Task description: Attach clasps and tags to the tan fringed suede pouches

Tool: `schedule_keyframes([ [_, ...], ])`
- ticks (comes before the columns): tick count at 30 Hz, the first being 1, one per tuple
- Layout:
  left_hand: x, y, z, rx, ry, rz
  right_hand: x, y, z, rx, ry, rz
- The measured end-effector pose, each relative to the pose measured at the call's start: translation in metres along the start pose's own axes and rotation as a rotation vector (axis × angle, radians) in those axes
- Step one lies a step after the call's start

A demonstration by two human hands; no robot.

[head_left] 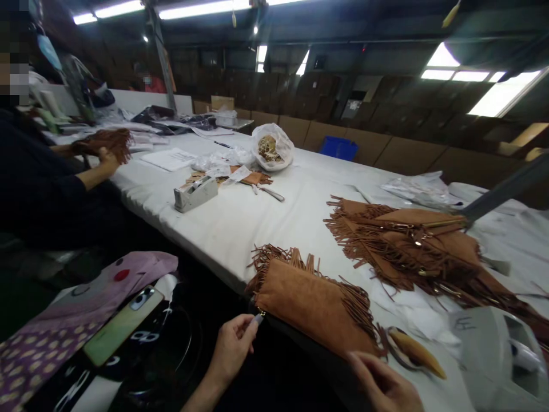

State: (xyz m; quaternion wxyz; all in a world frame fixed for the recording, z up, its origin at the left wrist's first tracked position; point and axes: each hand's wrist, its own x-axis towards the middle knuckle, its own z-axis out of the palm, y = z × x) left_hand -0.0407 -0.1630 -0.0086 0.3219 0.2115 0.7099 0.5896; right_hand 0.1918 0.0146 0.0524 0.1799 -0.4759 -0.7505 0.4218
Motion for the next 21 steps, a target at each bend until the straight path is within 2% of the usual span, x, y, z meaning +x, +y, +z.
schedule_keyframes([
  [2,-0.001,0.000,0.001,0.105,0.031,0.044,-0.001,-0.040,0.044,0.098,-0.184,-0.088],
  [4,-0.004,0.000,0.001,0.199,0.068,0.123,0.000,-0.067,0.078,0.172,-0.314,-0.128],
  [8,-0.006,0.000,-0.001,0.299,0.090,0.292,0.009,-0.086,0.120,0.248,-0.403,-0.165],
  [12,-0.005,-0.003,-0.002,0.365,0.089,0.344,0.017,-0.080,0.140,0.186,-0.357,-0.170],
  [16,-0.004,-0.006,-0.002,0.359,0.090,0.358,0.020,-0.072,0.150,0.128,-0.288,-0.075],
  [18,-0.003,-0.007,-0.002,0.336,0.090,0.355,0.021,-0.070,0.153,0.166,-0.292,-0.006],
  [21,-0.003,-0.007,0.000,0.303,0.090,0.343,0.022,-0.070,0.158,0.330,-0.372,0.115],
])
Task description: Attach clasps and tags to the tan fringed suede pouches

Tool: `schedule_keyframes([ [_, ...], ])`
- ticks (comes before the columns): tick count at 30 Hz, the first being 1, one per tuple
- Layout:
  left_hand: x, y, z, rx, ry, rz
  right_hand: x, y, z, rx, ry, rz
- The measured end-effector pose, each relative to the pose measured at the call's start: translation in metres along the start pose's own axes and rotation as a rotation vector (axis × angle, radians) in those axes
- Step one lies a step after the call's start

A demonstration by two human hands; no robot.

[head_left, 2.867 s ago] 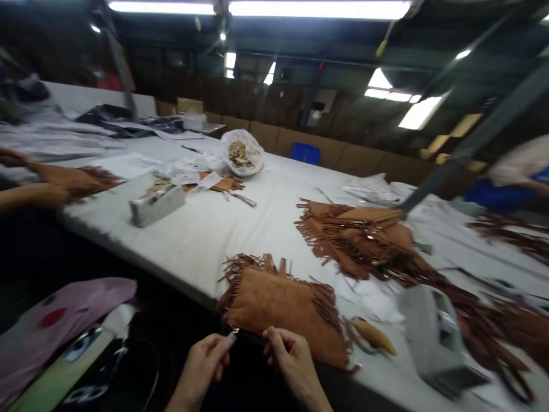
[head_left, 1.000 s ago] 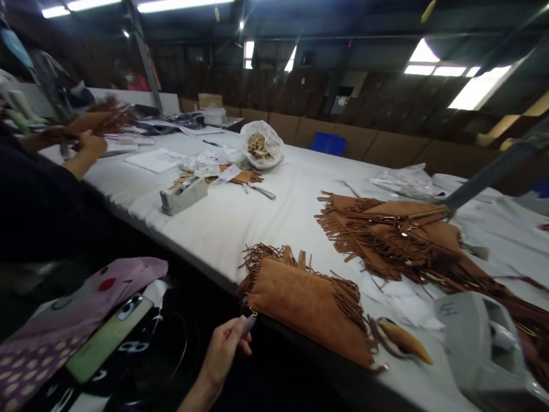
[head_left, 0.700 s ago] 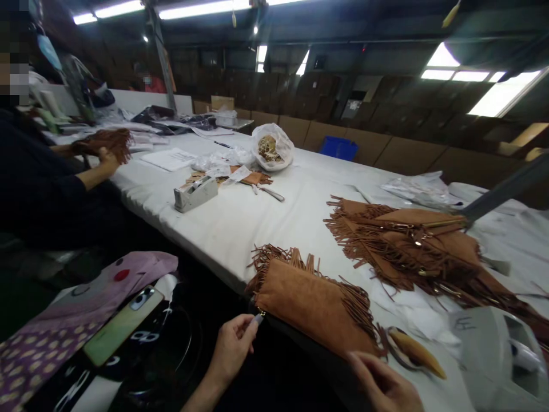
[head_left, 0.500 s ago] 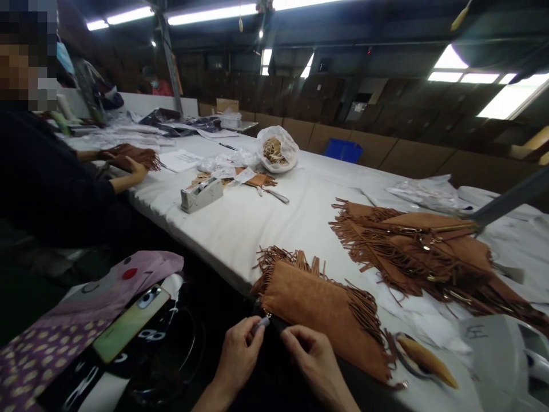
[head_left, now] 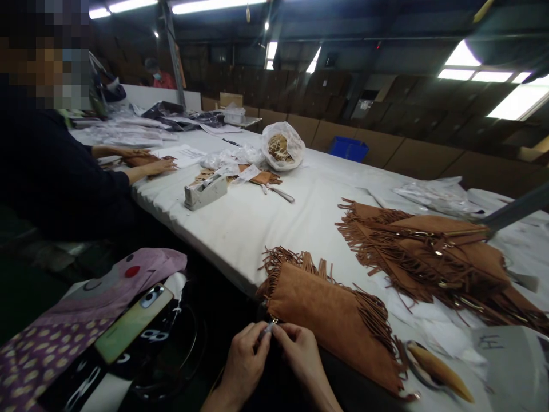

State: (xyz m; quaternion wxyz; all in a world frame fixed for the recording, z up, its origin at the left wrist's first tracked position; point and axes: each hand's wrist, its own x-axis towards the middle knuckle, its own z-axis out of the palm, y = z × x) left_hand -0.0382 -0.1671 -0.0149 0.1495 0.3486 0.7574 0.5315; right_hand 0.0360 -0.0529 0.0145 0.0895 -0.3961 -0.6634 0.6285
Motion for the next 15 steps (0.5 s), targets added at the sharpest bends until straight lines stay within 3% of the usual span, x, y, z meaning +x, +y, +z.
schedule_keyframes([
  [5,-0.004,0.000,0.005,-0.017,0.058,-0.071,0.002,0.001,0.007,0.181,-0.016,0.093],
  [10,-0.003,0.001,0.004,-0.022,0.027,-0.005,0.002,0.002,0.006,0.177,0.006,0.053],
  [12,0.001,0.001,0.004,-0.123,0.000,-0.123,0.001,0.003,0.003,0.172,-0.019,0.024],
  [15,0.008,0.001,0.005,-0.480,-0.062,-0.406,0.001,0.007,-0.001,0.157,-0.048,-0.031],
])
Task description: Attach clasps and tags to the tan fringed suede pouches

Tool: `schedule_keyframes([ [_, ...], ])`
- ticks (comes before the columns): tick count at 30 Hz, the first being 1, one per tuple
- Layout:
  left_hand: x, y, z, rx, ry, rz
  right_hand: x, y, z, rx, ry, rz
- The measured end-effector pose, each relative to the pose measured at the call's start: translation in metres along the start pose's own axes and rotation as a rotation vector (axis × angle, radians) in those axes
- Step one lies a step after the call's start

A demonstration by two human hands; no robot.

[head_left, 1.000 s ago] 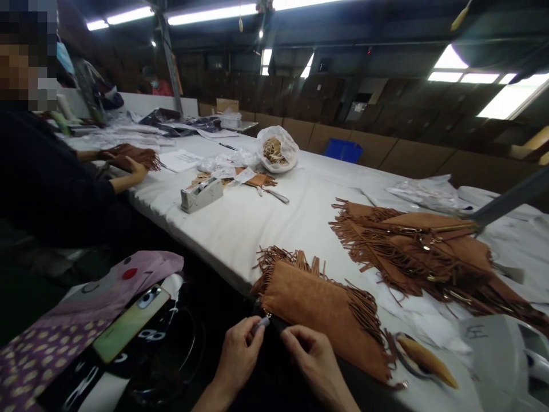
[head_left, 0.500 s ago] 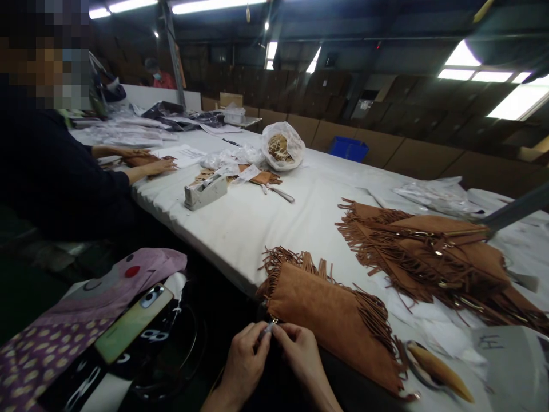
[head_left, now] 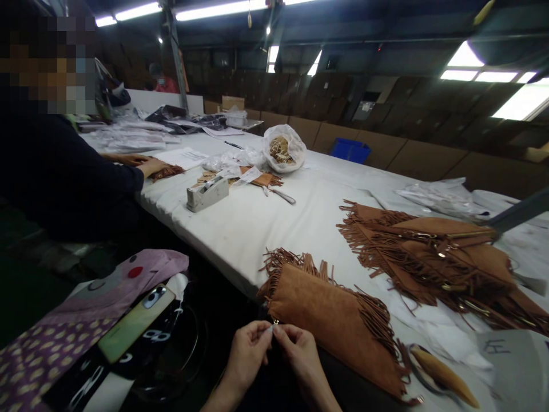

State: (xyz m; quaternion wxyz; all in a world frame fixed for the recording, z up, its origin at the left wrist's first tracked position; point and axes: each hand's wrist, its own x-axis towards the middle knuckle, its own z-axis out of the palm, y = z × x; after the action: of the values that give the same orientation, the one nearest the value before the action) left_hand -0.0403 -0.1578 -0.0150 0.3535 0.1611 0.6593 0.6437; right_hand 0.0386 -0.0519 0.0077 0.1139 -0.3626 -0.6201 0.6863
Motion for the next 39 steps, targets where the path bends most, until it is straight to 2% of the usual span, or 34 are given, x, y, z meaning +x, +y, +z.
schedule_keyframes([
  [4,0.004,0.001,0.004,-0.494,-0.126,-0.259,0.002,0.006,-0.004,-0.057,-0.019,-0.068],
  [7,0.003,0.003,0.007,-0.605,-0.135,-0.317,0.002,0.011,-0.007,-0.144,-0.005,-0.122],
  [9,0.002,0.004,0.007,-0.523,-0.097,-0.257,-0.001,0.016,-0.010,-0.210,0.062,-0.131],
  [13,-0.002,0.006,0.006,-0.090,0.015,-0.038,-0.013,0.022,-0.017,-0.221,0.223,-0.059],
  [15,-0.006,0.006,0.006,0.126,0.072,0.058,-0.018,0.021,-0.015,-0.133,0.182,-0.014],
  [17,-0.010,0.006,0.007,0.282,0.100,0.162,-0.019,0.019,-0.008,-0.012,0.083,0.003],
  [20,-0.015,0.007,0.009,0.335,0.067,0.252,-0.015,0.014,0.006,0.186,-0.025,-0.002],
  [23,-0.014,0.008,0.007,0.150,0.020,0.182,-0.012,0.008,0.013,0.414,-0.085,0.066],
  [26,-0.009,0.008,0.004,-0.221,-0.064,0.001,-0.014,0.001,0.009,0.598,-0.209,0.179],
  [30,-0.004,0.008,0.002,-0.655,-0.328,-0.277,-0.017,-0.007,-0.002,0.719,-0.409,0.282],
  [32,-0.003,0.007,0.002,-0.794,-0.424,-0.355,-0.018,-0.009,-0.006,0.738,-0.492,0.303],
  [34,-0.002,0.004,0.003,-0.878,-0.434,-0.378,-0.021,-0.009,-0.010,0.651,-0.495,0.292],
  [36,-0.001,0.000,0.002,-0.901,-0.366,-0.368,-0.027,-0.010,-0.018,0.397,-0.411,0.241],
  [37,-0.001,-0.002,0.001,-0.895,-0.322,-0.361,-0.031,-0.010,-0.024,0.222,-0.317,0.183],
  [39,0.000,-0.003,-0.001,-0.857,-0.249,-0.348,-0.039,-0.009,-0.044,-0.161,-0.030,-0.036],
])
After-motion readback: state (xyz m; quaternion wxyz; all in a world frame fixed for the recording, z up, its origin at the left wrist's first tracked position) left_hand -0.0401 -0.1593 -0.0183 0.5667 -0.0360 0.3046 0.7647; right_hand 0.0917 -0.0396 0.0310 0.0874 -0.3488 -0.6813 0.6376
